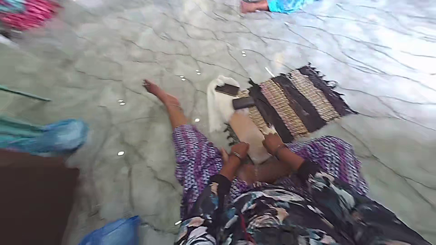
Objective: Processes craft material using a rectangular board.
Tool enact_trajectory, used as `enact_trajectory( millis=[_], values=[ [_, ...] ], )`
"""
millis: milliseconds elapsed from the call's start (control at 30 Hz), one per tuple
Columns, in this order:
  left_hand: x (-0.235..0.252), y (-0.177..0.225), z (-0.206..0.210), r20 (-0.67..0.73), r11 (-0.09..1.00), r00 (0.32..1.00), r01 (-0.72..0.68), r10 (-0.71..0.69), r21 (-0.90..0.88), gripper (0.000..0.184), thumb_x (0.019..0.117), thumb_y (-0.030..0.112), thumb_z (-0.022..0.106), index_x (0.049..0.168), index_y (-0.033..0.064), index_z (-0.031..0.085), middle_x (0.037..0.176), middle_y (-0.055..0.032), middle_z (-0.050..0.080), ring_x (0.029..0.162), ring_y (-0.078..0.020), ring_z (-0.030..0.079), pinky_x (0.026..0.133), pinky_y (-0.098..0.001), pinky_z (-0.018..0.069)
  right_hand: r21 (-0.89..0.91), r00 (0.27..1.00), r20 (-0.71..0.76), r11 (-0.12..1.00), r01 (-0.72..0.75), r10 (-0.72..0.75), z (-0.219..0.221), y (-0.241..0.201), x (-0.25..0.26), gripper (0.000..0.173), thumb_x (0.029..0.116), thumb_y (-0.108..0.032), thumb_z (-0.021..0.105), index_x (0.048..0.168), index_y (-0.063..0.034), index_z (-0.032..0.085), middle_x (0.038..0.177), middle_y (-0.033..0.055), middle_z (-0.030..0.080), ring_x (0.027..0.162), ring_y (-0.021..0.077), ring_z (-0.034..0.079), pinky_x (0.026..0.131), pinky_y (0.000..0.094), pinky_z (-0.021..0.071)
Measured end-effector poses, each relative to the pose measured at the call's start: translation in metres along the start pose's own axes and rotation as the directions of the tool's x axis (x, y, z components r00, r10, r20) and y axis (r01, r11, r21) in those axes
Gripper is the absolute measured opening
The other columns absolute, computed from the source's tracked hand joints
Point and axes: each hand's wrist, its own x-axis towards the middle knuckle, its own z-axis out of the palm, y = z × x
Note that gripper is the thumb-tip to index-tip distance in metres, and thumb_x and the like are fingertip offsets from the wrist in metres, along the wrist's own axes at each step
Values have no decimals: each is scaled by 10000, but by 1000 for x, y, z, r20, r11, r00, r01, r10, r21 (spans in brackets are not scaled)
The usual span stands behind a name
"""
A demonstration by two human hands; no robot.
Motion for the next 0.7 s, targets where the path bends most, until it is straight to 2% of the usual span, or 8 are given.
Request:
enact_trajectory(
  millis=[200,333,367,433,467,500,567,700],
  values=[
    [-1,-41,-24,-201,931,962,104,-183,-350,349,1099,164,443,1341,-9,624,1350,-231,644,1302,-380,599,1121,-578,435,513,959,-62,833,-208,277,-26,65,7,294,1013,-219,604,1145,12,730,1194,258,694,1175,425,636,1022,630,451],
    [1,-62,-30,-339,769,876,56,-344,-636,356,1097,89,392,1365,-71,564,1254,-273,660,1184,-370,656,1063,-504,495,548,926,-31,781,-298,375,-24,62,18,313,952,-195,690,1203,-8,700,1204,235,692,1183,406,635,1017,610,462],
    [0,-68,-29,-417,764,826,25,-379,-645,365,1103,88,371,1360,-94,557,1245,-304,651,1182,-396,647,1060,-511,489,523,917,-9,783,-336,399,-24,59,20,337,944,-205,704,1219,-12,681,1220,239,683,1193,413,631,1007,624,465],
    [6,-81,-23,-681,792,571,-84,-459,-604,368,1088,92,389,1227,-168,608,1092,-376,666,1048,-468,673,949,-538,524,481,902,0,791,-378,431,-26,54,19,379,953,-251,709,1221,12,657,1230,267,668,1198,437,622,993,653,458],
    [-18,-85,-59,-446,690,726,53,-523,-722,399,1125,114,333,1385,-139,498,1315,-365,588,1279,-445,568,1099,-525,422,463,905,-22,806,-367,425,-29,49,19,396,970,-286,695,1205,30,653,1217,280,665,1191,447,622,988,659,451],
    [-24,-97,-78,-327,569,725,108,-606,-815,399,1127,134,362,1421,-112,471,1381,-345,557,1340,-429,524,1133,-538,383,440,913,-63,832,-337,403,-33,41,20,407,988,-317,669,1179,42,661,1195,286,674,1175,451,629,986,661,444],
    [-9,-136,-77,-341,451,603,34,-721,-892,367,1087,156,473,1343,-96,547,1295,-335,608,1238,-448,588,1061,-601,439,381,950,-122,898,-222,287,-39,23,26,396,1019,-313,620,1156,54,675,1184,280,680,1171,446,627,1022,654,407],
    [10,-170,-74,-313,319,618,-105,-721,-942,338,1078,180,525,1281,-85,582,1158,-275,607,968,-336,578,879,-513,473,275,975,-194,948,162,-110,-38,-41,59,351,1005,-238,633,1202,48,682,1214,271,676,1169,447,634,1028,643,436]
  ],
)
